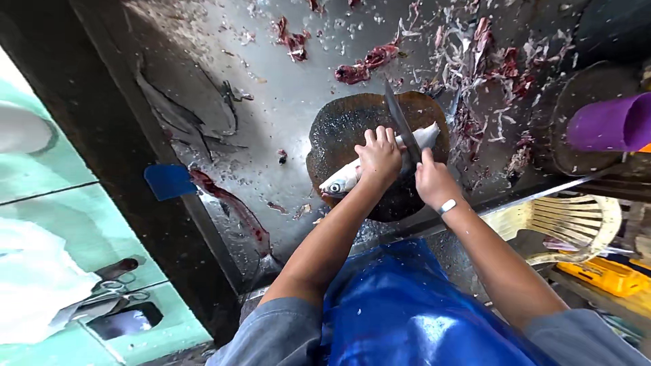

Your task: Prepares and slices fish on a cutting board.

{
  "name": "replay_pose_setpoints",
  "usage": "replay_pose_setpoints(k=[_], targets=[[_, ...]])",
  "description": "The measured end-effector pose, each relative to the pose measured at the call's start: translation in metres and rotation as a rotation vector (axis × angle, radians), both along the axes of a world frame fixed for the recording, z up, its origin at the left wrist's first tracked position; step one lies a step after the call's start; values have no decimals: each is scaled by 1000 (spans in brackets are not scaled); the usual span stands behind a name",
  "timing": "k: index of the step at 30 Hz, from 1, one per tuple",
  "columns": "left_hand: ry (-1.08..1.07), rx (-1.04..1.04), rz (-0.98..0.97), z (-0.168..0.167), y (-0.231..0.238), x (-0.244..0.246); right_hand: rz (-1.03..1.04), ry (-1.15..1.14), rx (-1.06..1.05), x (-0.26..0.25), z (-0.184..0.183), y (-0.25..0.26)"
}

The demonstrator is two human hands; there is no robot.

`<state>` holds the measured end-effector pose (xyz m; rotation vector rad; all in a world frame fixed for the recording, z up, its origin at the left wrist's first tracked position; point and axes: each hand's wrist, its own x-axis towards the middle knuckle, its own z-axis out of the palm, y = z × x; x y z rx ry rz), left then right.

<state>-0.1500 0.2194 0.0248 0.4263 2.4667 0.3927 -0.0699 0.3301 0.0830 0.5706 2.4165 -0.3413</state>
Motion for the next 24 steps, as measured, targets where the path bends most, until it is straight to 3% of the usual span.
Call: replay_pose_setpoints(k=[5, 12, 15, 18, 24], targets=[[6, -8, -16, -2, 1, 0, 24, -220, 75, 57, 40, 14], [6, 1, 1, -3, 1, -1, -15, -27, 32, -20, -4, -9], [14, 6, 0, -2, 1, 2, 17, -12, 23, 31, 9, 6], [20, 22, -7, -4, 1, -1, 29, -178, 71, 55, 34, 13], [-10, 35, 25, -2, 2, 0, -10, -64, 51, -12, -4, -6]])
